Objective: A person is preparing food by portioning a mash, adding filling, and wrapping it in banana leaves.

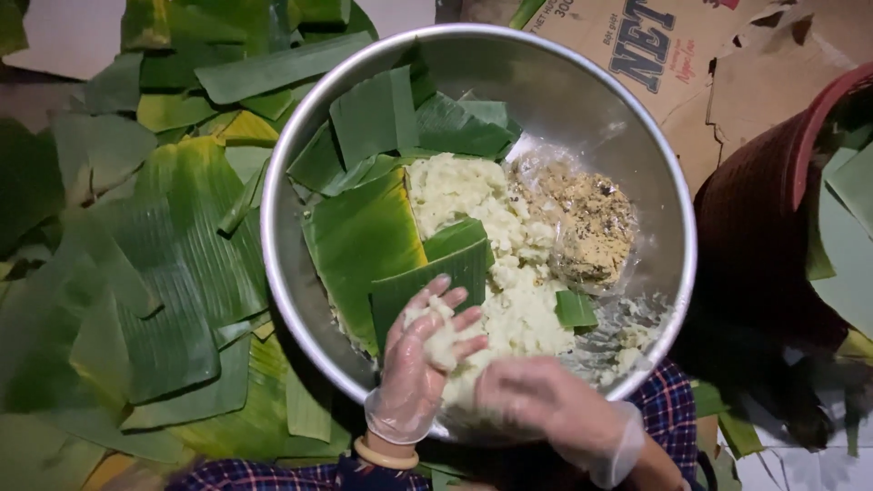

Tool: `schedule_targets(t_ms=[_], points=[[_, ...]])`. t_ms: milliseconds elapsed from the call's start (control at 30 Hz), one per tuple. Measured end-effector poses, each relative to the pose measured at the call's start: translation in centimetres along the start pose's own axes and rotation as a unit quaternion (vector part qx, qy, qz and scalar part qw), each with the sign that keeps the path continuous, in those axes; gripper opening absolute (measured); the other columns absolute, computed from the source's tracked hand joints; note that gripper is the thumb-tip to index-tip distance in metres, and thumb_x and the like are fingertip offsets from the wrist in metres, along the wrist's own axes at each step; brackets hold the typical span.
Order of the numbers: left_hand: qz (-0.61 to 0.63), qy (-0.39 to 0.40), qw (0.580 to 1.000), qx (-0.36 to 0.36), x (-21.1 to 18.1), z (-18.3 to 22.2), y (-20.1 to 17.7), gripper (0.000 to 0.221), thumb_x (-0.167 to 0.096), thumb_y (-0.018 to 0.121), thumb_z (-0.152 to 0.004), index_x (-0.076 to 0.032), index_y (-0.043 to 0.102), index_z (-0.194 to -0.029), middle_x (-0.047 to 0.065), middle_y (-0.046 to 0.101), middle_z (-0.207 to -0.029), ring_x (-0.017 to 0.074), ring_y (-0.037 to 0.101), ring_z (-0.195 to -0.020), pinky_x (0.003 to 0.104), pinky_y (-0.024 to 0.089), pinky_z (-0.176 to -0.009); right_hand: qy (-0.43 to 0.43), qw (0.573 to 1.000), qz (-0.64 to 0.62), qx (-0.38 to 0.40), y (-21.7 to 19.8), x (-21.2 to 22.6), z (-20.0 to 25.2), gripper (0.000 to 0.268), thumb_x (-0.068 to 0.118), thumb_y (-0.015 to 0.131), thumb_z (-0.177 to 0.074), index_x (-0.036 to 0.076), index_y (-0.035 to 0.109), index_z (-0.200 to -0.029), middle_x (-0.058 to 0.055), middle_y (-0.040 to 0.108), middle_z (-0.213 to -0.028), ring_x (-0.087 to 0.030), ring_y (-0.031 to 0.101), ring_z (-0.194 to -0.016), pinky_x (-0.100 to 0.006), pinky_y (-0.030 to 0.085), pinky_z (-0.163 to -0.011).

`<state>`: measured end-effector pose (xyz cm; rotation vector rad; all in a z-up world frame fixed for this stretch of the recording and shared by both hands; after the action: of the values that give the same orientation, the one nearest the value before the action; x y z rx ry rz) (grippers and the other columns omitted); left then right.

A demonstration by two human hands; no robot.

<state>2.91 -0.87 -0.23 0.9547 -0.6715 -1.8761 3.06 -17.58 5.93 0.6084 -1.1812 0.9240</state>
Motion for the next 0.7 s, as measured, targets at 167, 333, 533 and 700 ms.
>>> schedule_targets(t_ms=[167,333,533,700], points=[[0.022,0.009,0.987,0.159,1.4,-0.6,-0.7,0.058,-0.027,0.026,-0.102,0.0,0.042,-0.151,0.023,0.058,-0.137,0.0318,0.059,-0.124,0.039,0.051,-0.107,-0.098,0.905,0.322,-0.261,0.7,1.7,-6.5,0.051,0.034,0.057,-0.097,0.006,0.053,-0.139,-0.005,0.055,-0.085,-0.021,0.048,-0.081,-0.038,0.042,-0.079],[0.004,-0.05,0.999,-0.011,-0.2,0.9,0.5,0.076,-0.053,0.035,-0.09,-0.007,0.047,-0.15,0.027,0.051,-0.15,0.0458,0.052,-0.133,0.057,0.044,-0.106,-0.029,0.923,0.266,-0.277,3.0,-2.8,-7.0,0.017,0.014,0.066,-0.087,0.007,0.064,-0.102,-0.009,0.069,-0.074,-0.021,0.062,-0.054,-0.031,0.054,-0.048],[-0.05,-0.024,0.995,0.084,0.3,1.1,0.4,0.066,-0.049,0.038,-0.097,-0.007,0.052,-0.146,0.026,0.052,-0.149,0.0422,0.051,-0.134,0.053,0.043,-0.109,-0.064,0.919,0.254,-0.295,2.4,-1.7,-5.4,0.02,0.025,0.053,-0.096,0.011,0.062,-0.086,-0.003,0.06,-0.07,-0.015,0.053,-0.056,-0.03,0.047,-0.051],[-0.159,0.037,0.976,0.144,-0.8,2.8,2.2,0.068,-0.05,0.026,-0.1,-0.011,0.041,-0.153,0.024,0.054,-0.149,0.0389,0.057,-0.132,0.049,0.047,-0.113,-0.034,0.922,0.276,-0.27,2.6,-0.1,-5.8,0.058,0.005,0.063,-0.084,0.015,0.053,-0.141,-0.006,0.067,-0.088,-0.017,0.059,-0.058,-0.027,0.054,-0.048]])
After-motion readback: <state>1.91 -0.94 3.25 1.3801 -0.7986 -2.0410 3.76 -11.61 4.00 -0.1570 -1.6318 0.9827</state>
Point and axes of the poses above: each hand's wrist, its own z-axis away from the middle knuckle, its own y-axis out of the palm, x = y × z, the point moved 2 cm from there along -z, towards the middle knuckle
